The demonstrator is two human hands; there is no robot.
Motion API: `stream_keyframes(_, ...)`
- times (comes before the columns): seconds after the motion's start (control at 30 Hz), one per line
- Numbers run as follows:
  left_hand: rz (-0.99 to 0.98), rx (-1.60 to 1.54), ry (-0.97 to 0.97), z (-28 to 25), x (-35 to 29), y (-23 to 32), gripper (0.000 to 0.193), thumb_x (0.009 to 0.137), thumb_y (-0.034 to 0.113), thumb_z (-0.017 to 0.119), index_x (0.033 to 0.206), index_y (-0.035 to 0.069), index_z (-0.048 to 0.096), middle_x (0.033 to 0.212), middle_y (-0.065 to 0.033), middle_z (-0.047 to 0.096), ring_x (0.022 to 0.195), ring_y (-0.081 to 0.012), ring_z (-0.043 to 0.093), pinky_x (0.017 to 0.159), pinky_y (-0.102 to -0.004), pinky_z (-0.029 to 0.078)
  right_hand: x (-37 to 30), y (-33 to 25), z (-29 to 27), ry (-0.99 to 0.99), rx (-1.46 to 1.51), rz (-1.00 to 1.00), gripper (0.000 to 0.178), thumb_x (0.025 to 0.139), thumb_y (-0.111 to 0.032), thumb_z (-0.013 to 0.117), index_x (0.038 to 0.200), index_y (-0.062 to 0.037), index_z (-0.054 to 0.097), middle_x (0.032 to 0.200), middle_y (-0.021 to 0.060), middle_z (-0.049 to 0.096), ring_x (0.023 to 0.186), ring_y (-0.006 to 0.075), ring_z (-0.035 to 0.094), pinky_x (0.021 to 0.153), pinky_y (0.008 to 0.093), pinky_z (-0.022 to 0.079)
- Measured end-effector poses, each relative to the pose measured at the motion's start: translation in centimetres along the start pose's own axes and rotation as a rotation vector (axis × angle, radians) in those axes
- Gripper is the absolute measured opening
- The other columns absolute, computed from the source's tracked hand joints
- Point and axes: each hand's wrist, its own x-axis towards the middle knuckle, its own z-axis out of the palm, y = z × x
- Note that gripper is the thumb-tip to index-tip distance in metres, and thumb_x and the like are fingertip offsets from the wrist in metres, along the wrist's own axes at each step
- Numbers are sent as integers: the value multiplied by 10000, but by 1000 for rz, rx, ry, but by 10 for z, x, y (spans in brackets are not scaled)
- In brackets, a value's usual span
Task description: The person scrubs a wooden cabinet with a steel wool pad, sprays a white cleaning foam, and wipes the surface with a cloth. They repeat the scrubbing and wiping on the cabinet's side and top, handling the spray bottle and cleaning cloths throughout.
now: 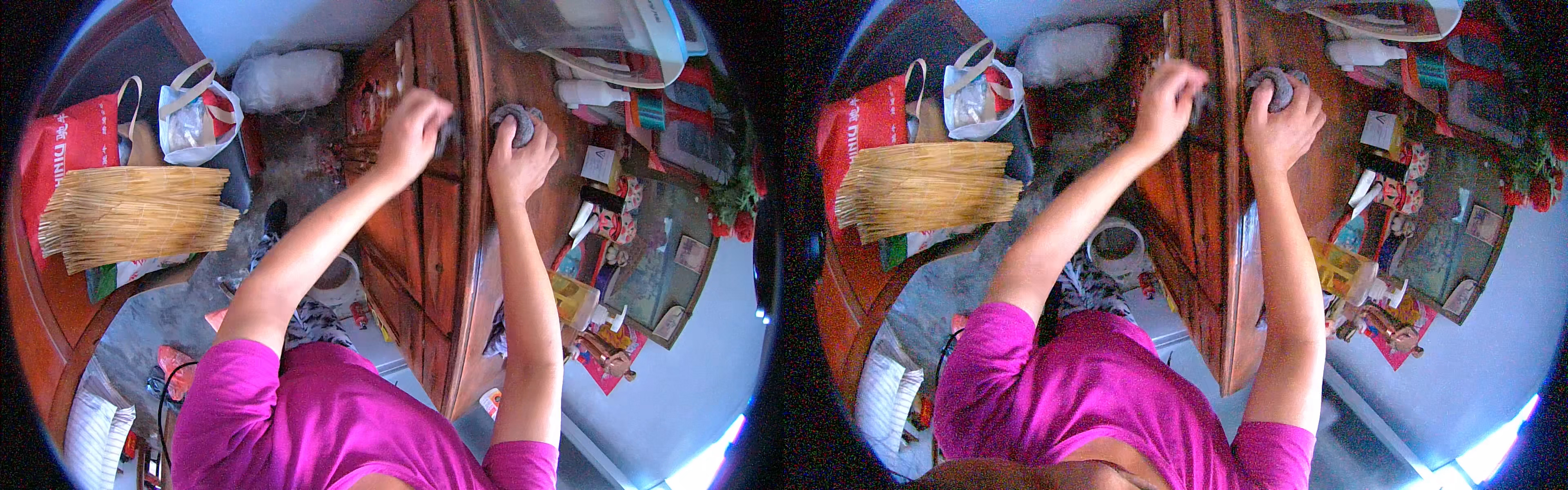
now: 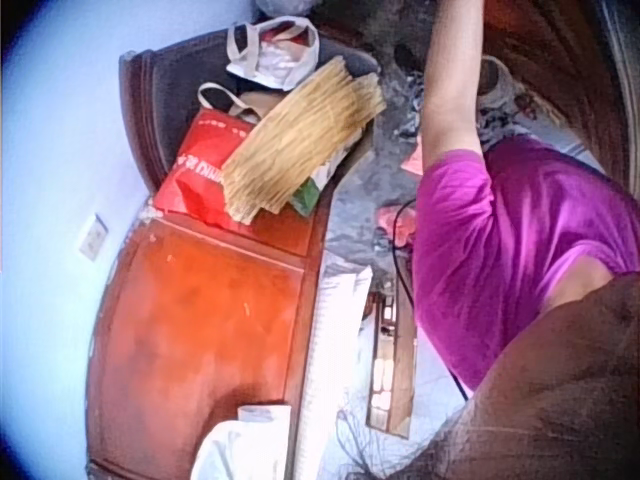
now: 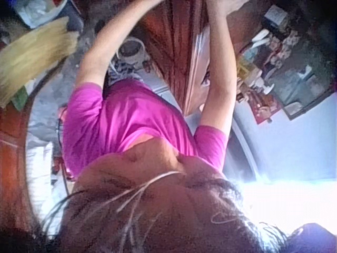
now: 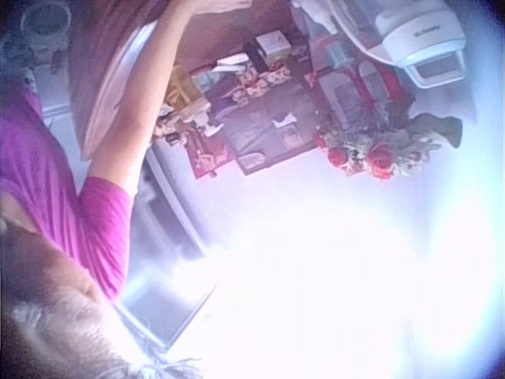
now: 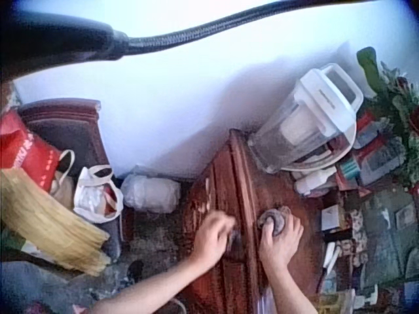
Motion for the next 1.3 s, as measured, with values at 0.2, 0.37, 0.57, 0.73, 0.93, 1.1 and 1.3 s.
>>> stream_keyframes(0.2,52,137,-86,2,15,1,206,873,-44,667,1053,37,725,1067,-134,686,1029,-357,681,914,-444,560,2,-6,0,-3,2,-5,407,908,-394,706,1177,-90,681,1179,219,650,1083,460,583,972,558,472)
stream_keyframes(0.37,124,55,-165,-1,-42,8,82,909,0,694,948,72,690,1038,-97,669,1016,-279,678,862,-423,582,0,-4,-1,-9,-21,20,393,917,-390,697,1164,-85,687,1155,218,651,1080,465,578,971,559,473)
stream_keyframes(0.57,-187,76,315,10,73,-28,66,941,29,683,997,54,708,1072,-167,687,1044,-374,640,956,-445,504,1,-9,-6,-62,4,40,440,970,-407,663,1227,-49,666,1222,221,628,1167,455,555,1023,541,436)
stream_keyframes(0.73,-71,81,227,37,12,-13,280,893,-54,684,1155,28,634,1136,-162,592,1111,-370,590,965,-474,485,0,-6,-1,-19,20,-8,384,923,-367,702,1174,-78,670,1161,206,644,1099,453,568,983,554,458)
stream_keyframes(0.93,-161,-47,144,31,-31,5,299,820,-151,655,1057,32,665,1051,-135,632,1058,-337,631,959,-447,499,-1,-7,-8,-16,46,-2,348,933,-345,703,1165,-86,671,1165,197,642,1103,447,566,1000,539,446)
stream_keyframes(1.1,-132,169,361,43,70,-44,339,789,-133,609,1072,44,666,1053,-172,647,1074,-396,596,961,-490,466,0,-13,-7,-37,44,9,340,934,-344,703,1157,-89,670,1152,195,644,1096,442,566,989,541,448)
stream_keyframes(1.3,-142,228,330,37,84,-52,204,835,-87,666,991,43,646,1027,-165,610,1018,-374,581,871,-480,459,3,-13,-5,-39,23,-11,337,930,-334,705,1158,-88,670,1147,193,647,1099,438,569,984,539,449)
